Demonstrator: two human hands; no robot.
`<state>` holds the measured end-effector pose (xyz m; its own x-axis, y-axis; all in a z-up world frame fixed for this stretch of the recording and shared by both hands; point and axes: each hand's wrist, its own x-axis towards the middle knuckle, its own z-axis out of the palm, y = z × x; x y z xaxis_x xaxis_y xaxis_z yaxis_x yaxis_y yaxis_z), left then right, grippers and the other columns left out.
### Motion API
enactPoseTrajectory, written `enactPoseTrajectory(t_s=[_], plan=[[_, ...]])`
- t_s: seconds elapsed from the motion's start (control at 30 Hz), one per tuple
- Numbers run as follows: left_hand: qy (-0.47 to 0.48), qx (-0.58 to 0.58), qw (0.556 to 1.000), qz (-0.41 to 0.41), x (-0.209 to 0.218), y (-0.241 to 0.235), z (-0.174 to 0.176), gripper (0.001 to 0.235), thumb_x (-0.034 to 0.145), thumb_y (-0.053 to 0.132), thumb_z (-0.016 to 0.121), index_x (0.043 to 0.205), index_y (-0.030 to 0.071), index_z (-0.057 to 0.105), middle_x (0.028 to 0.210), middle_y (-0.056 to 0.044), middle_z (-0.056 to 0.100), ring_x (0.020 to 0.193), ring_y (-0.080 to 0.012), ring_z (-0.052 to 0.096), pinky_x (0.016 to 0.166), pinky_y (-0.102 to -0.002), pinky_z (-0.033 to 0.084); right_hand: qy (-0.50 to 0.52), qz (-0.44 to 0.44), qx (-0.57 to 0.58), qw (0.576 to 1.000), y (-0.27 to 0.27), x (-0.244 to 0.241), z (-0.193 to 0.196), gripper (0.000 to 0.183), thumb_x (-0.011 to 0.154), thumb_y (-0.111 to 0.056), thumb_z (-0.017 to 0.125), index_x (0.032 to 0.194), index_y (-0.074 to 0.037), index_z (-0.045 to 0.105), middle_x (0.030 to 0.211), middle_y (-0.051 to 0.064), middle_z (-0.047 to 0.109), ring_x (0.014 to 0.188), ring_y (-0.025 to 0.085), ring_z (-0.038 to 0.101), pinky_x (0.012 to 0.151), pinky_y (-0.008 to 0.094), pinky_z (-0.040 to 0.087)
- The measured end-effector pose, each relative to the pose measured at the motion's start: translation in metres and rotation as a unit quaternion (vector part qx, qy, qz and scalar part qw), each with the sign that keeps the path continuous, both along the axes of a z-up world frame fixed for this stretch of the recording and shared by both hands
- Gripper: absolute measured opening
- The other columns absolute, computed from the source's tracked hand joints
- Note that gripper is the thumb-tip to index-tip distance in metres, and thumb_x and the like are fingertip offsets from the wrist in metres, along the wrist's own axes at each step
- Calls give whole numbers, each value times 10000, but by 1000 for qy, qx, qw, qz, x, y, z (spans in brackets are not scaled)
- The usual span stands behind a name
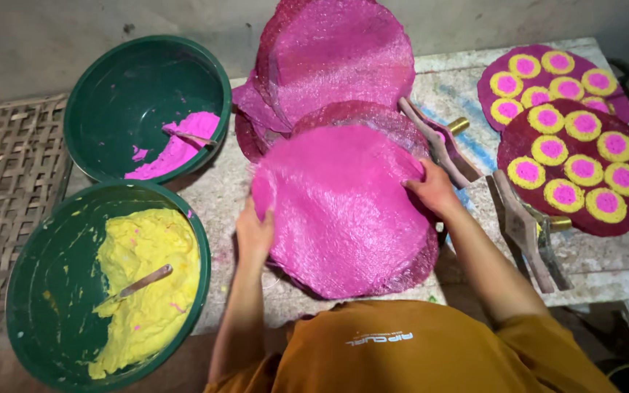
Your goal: The person scoops pink and yellow powdery material into a handheld mold, then presses it onto a pink glittery mat to form circular shapes. The person repeats this process to create multiple pink and yellow circles arranged in rows.
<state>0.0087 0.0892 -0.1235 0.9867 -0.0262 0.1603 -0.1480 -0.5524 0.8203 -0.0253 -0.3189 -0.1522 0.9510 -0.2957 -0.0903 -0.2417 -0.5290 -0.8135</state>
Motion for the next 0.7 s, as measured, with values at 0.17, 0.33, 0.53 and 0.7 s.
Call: enactPoseTrajectory(t_s=[0.17,0.33,0.53,0.7], plan=[[-40,168,984,42,-22,2,-46,548,810,195,765,1278,-8,569,1213,-275,583,1120,-461,554,960,-521,457,-83,19,-215,973,22,18,-6,506,798,-168,841,1248,-85,626,1161,275,649,1089,467,625,932,496,496],[-31,102,993,55,-27,1,-39,543,837,143,738,1332,21,553,1233,-242,606,1122,-434,579,975,-495,480,-25,7,-154,988,25,39,0,645,834,-166,756,1423,-61,517,1214,281,655,1160,467,615,991,516,477],[-9,34,998,45,-22,-13,-47,766,770,100,782,1433,9,410,1338,-267,523,1256,-426,485,1081,-482,380,-31,39,-321,946,-1,87,11,688,792,-255,820,1374,-26,535,1248,291,622,1171,468,588,1007,526,457],[-3,-57,998,31,-22,-20,-77,808,841,104,741,1527,-11,331,1477,-275,460,1384,-412,439,1178,-444,336,23,24,-363,931,9,87,11,633,729,-240,868,1276,-50,614,1369,290,536,1264,502,493,984,580,412]])
